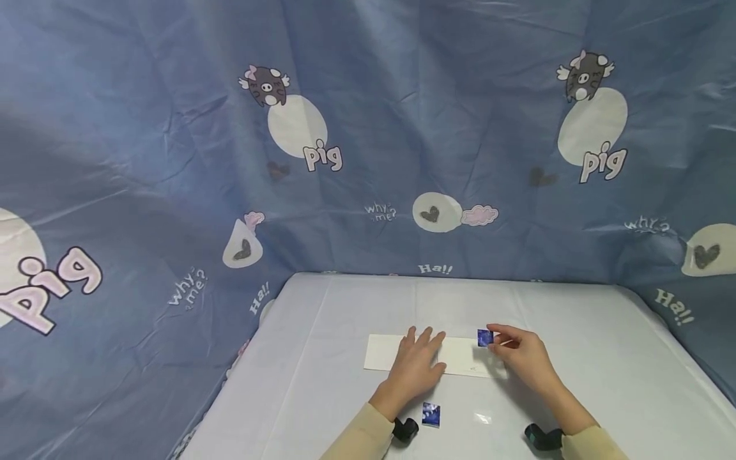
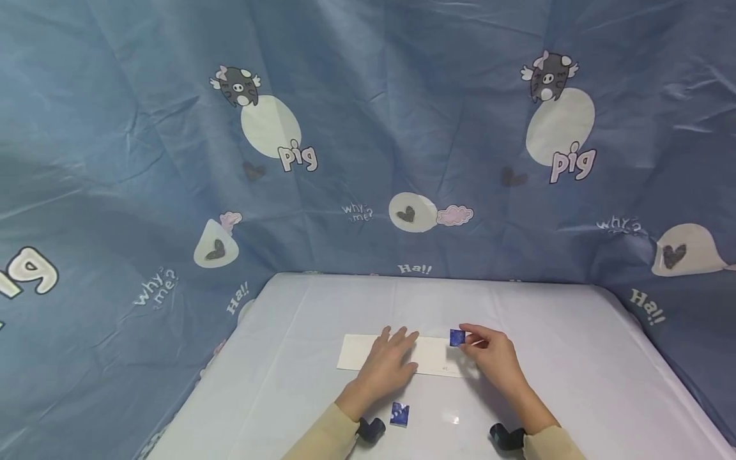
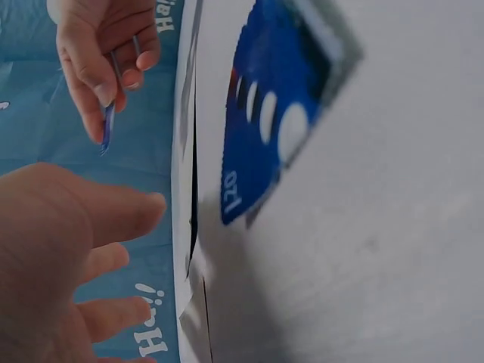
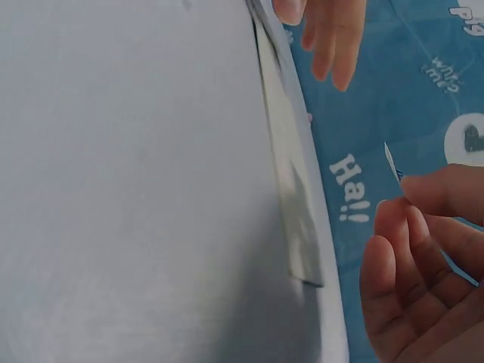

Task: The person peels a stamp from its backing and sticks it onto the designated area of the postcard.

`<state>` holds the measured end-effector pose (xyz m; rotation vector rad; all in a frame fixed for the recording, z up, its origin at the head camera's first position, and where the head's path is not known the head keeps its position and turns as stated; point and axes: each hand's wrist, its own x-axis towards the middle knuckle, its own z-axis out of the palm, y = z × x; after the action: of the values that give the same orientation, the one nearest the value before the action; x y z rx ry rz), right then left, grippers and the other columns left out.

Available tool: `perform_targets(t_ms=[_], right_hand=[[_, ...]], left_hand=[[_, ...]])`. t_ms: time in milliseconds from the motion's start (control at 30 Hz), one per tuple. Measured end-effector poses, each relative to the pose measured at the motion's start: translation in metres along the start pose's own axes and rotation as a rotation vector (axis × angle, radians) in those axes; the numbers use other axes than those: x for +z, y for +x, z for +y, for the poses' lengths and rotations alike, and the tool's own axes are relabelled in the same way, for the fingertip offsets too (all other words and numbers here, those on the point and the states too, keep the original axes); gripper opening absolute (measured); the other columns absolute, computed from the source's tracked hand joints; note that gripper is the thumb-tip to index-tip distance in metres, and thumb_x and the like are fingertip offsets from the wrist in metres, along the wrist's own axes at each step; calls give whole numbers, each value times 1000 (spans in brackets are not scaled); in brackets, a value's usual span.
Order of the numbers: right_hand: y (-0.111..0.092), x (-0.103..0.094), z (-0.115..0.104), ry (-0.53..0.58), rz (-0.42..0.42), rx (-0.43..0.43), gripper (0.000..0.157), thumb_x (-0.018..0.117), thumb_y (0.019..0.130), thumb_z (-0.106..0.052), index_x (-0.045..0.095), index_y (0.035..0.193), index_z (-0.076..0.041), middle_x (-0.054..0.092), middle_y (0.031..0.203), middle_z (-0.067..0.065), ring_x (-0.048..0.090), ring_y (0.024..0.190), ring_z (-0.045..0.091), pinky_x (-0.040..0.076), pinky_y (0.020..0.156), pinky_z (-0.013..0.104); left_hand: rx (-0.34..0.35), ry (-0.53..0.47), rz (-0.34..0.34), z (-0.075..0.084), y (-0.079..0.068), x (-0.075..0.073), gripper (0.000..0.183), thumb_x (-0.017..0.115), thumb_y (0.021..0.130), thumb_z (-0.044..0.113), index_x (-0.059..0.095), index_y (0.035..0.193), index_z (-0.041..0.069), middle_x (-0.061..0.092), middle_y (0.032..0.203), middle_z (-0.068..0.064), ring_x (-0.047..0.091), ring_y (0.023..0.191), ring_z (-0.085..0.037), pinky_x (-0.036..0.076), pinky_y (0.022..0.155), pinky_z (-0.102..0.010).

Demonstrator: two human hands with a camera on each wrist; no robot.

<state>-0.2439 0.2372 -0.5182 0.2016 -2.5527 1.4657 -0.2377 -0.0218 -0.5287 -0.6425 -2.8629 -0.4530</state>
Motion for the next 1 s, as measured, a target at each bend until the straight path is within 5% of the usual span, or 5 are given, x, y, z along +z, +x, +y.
perform_targets(t_ms=[400, 1000], right_hand=[[4, 0, 14, -6, -41, 80, 41, 73, 86, 1, 67, 127, 0, 67, 91, 9, 63, 72, 17, 54, 57, 28], [11, -11, 24, -113, -70, 111, 36, 72, 88, -4, 69, 124, -1, 68, 87, 8, 62, 68, 19, 52, 54, 27]], left_hand=[[-49, 33, -174, 3, 6, 5, 66, 58, 97, 48, 36, 157, 32, 32, 162, 1, 18, 150, -39, 19, 114, -65], [-39, 150, -234, 3, 10, 5, 63, 51, 98, 56, 44, 153, 25, 36, 159, 9, 16, 152, -31, 12, 115, -66]])
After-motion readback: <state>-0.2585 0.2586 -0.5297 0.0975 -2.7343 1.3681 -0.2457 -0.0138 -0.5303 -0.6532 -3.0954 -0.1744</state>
